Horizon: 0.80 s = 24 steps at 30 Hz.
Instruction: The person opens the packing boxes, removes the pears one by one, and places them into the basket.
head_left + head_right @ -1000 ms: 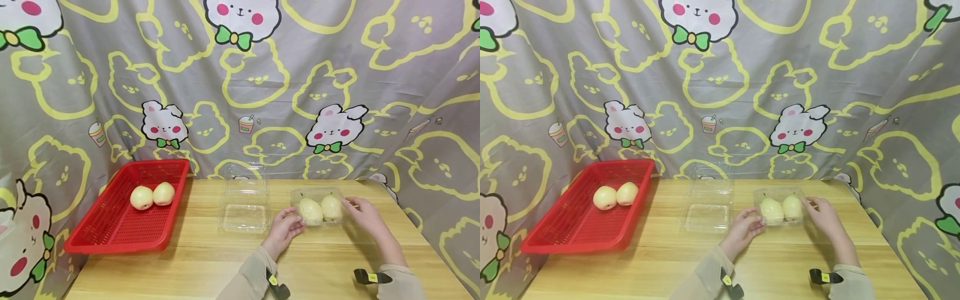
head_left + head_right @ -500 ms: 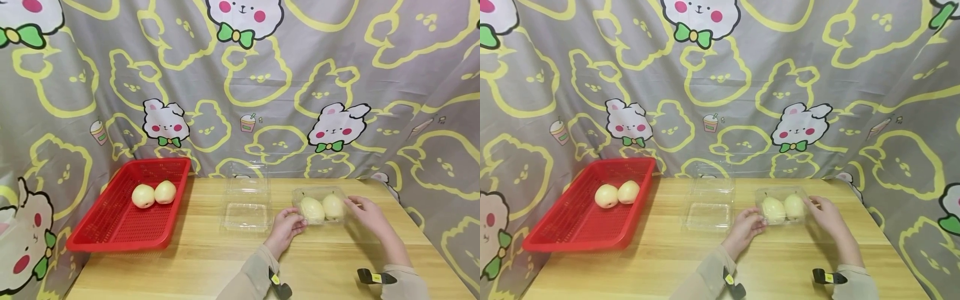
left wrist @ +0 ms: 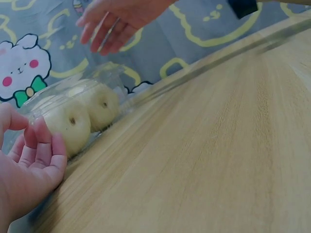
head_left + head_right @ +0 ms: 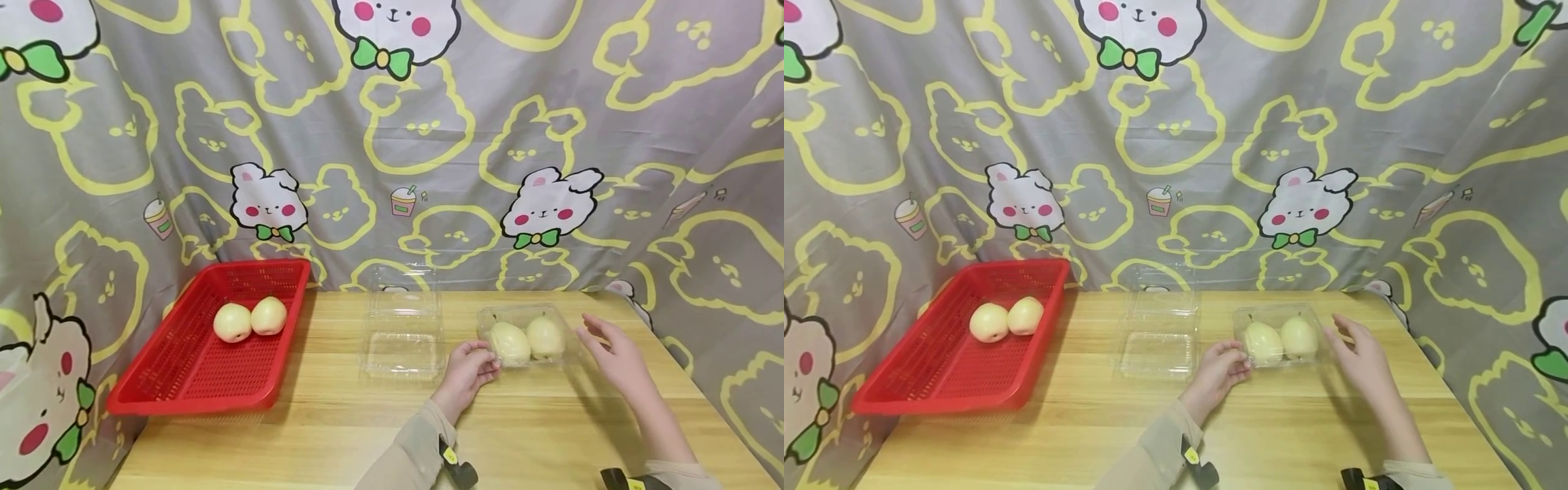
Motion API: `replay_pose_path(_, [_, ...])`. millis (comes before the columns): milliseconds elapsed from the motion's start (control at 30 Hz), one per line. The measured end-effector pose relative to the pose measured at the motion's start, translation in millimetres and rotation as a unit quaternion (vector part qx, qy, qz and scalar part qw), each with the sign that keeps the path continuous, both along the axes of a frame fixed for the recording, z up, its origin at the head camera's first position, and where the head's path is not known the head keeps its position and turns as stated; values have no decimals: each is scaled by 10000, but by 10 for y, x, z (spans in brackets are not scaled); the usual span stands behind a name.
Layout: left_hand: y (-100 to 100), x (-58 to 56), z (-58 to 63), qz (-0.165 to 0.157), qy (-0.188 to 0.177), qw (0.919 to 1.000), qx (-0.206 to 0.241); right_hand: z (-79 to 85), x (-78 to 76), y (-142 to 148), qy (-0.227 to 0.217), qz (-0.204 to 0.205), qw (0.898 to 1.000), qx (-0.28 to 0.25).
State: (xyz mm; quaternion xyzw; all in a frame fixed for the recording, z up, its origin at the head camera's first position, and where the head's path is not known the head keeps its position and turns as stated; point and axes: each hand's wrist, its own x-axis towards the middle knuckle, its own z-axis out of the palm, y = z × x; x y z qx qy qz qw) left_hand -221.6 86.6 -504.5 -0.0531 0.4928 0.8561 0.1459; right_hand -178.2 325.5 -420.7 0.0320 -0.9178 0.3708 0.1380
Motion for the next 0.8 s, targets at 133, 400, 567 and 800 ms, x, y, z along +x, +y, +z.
replay_pose_path(133, [8, 4, 15, -5, -40, 10000, -51, -8, 114, -91, 277, -50, 9951, -948])
replay_pose_path(400, [41, -7, -3, 21, -60, 9999, -112, -207, 281, -288, -392, 1721, 7890, -5885])
replay_pose_path(567, [32, -14, 6, 11, -14, 9999, -120, -313, 285, -394, -1317, 1685, 6876, -6939])
replay_pose_path(800, [28, -32, 10, 58, -11, 9999, -126, -410, 303, -563, -2374, 443, 6346, -7341])
